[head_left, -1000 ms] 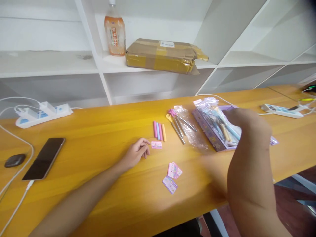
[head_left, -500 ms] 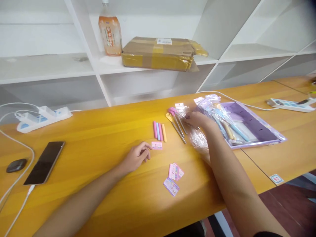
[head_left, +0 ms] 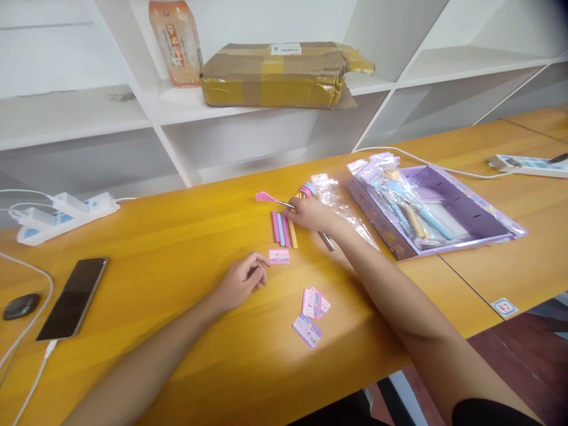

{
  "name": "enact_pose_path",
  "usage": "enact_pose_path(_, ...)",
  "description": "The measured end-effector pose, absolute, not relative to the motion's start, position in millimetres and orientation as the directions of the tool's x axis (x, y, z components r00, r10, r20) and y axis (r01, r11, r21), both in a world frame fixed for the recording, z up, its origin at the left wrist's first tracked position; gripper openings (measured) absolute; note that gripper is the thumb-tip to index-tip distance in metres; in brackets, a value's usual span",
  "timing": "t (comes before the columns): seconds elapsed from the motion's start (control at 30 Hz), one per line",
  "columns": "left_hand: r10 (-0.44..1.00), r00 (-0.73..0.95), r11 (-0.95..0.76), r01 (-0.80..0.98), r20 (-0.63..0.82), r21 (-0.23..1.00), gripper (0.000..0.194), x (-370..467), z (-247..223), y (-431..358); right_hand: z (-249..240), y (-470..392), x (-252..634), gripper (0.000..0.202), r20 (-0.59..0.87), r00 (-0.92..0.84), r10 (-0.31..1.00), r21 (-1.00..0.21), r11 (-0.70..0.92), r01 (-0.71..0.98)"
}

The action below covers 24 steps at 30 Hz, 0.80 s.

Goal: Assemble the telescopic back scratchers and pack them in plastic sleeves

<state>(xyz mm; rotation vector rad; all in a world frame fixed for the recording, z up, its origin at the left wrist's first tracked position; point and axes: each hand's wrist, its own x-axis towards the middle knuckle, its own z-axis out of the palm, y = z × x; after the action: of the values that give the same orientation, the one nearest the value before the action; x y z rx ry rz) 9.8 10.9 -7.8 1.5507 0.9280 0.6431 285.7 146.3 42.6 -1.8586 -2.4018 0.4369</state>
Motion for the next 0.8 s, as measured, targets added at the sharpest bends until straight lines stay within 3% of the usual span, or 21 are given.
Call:
enact_pose_path(0.53, 0.834, 0.544, -0.037, 0.232, -0.098, 0.972, 0.016, 10.5, -7.9, 11.1, 30.1, 140.8, 266.0, 0.039, -0.163, -0.138, 0.977, -0.175, 0.109, 0.979)
enact_pose_path(0.7, 0.833, 0.545, -0.034, 0.22, -0.093, 0.975, 0.018, 10.0, -9.2, 11.1, 40.0, 143.6, 272.4, 0.039, -0.155, -0.14, 0.978, -0.219, 0.104, 0.97)
enact_pose_path(0.8, 0.83, 0.55, -0.034, 0.218, -0.095, 0.975, 0.018, 10.0, -8.2, 11.3, 55.1, 142.1, 278.7, 0.036, -0.099, -0.152, 0.983, -0.307, 0.115, 0.945)
